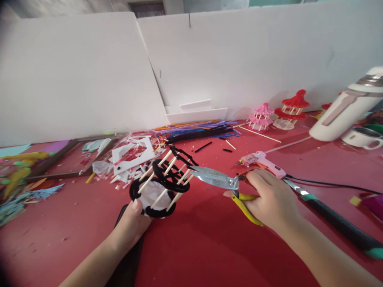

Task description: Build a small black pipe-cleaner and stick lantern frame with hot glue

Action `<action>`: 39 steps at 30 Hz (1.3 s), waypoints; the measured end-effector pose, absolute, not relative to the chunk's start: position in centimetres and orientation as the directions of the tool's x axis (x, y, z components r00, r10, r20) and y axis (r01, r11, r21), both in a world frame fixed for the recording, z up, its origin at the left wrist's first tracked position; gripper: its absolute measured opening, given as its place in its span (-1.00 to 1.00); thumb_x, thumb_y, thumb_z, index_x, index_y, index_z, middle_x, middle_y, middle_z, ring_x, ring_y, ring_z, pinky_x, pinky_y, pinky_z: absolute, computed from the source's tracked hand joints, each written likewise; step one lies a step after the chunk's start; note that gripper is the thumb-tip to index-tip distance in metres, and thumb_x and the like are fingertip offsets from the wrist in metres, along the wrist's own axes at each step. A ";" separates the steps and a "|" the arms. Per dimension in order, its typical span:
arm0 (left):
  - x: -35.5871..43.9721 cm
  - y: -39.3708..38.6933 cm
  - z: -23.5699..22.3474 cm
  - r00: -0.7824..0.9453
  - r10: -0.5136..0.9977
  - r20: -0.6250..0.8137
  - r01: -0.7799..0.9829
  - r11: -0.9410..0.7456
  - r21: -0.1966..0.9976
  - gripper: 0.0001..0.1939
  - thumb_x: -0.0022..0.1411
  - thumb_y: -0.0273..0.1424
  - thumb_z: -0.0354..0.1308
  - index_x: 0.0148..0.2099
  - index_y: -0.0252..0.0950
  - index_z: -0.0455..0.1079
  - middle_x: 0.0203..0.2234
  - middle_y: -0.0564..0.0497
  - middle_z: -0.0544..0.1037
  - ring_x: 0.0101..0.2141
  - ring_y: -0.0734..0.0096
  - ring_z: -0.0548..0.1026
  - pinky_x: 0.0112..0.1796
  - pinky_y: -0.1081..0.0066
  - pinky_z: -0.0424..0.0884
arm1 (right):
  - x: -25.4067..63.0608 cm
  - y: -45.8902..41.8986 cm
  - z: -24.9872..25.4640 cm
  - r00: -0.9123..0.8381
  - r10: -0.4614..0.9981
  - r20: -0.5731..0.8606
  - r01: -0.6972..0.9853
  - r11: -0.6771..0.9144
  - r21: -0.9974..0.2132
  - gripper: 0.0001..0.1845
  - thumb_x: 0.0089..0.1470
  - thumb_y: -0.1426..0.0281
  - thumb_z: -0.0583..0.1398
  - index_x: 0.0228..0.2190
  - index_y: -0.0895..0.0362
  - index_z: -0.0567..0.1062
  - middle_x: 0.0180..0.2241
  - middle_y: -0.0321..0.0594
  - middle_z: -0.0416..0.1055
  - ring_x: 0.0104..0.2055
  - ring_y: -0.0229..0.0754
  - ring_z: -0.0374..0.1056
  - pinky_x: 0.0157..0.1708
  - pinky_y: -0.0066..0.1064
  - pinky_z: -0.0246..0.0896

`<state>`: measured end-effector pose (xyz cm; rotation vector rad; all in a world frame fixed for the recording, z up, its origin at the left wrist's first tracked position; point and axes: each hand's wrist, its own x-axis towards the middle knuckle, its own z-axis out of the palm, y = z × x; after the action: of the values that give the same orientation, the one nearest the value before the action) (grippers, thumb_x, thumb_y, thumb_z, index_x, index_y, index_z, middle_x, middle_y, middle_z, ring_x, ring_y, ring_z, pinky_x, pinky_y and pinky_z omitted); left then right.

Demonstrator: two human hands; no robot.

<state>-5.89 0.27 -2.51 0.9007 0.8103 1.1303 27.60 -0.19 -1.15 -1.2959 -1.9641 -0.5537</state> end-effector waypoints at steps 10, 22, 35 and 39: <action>-4.8 -0.4 -1.3 0.188 0.979 -0.078 -0.324 0.137 0.936 0.01 0.08 0.07 0.36 0.40 -0.07 -0.06 -0.14 -0.07 0.56 -0.11 0.05 0.55 -0.09 0.13 0.47 | 27.7 0.0 -1.1 -0.272 0.577 0.770 0.933 0.355 0.064 -0.62 0.12 0.06 0.25 -0.46 0.12 0.39 -0.52 -0.21 0.41 -0.47 -0.15 0.37 -0.48 -0.37 0.06; -4.4 -0.6 -0.7 0.118 0.993 0.015 -0.181 0.007 0.983 -0.15 0.08 -0.02 0.39 0.30 -0.04 0.08 -0.11 -0.03 0.45 -0.11 0.13 0.51 -0.07 0.19 0.46 | 27.9 0.3 -1.5 -0.261 0.618 0.742 0.954 0.283 0.100 -0.56 0.13 0.08 0.16 -0.61 0.06 0.22 -0.64 -0.28 0.26 -0.58 -0.21 0.21 -0.58 -0.38 -0.13; -4.0 -0.7 -0.3 -0.007 0.999 0.034 -0.169 -0.035 0.985 -0.16 0.02 -0.03 0.42 0.27 -0.04 0.15 -0.07 0.01 0.44 -0.07 0.17 0.47 0.00 0.22 0.38 | 27.2 -0.7 -0.6 -0.298 0.616 0.729 0.919 0.391 0.046 -0.46 0.21 -0.02 0.13 -0.63 0.05 0.21 -0.69 -0.36 0.16 -0.65 -0.29 0.07 -0.58 -0.37 -0.11; -3.8 -0.8 -0.1 -0.004 1.000 0.026 -0.185 -0.026 0.982 -0.12 0.03 -0.03 0.42 0.30 -0.06 0.12 -0.10 -0.02 0.49 -0.08 0.12 0.51 -0.02 0.17 0.43 | 27.1 -1.0 -0.9 -0.274 0.664 0.696 0.918 0.397 -0.017 -0.43 0.21 -0.06 0.12 -0.62 0.07 0.24 -0.69 -0.35 0.21 -0.66 -0.31 0.09 -0.58 -0.40 -0.06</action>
<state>-3.80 -0.82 -0.11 1.0883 1.0597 1.3119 27.12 -0.99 -0.87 -1.3457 -2.0330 -0.5250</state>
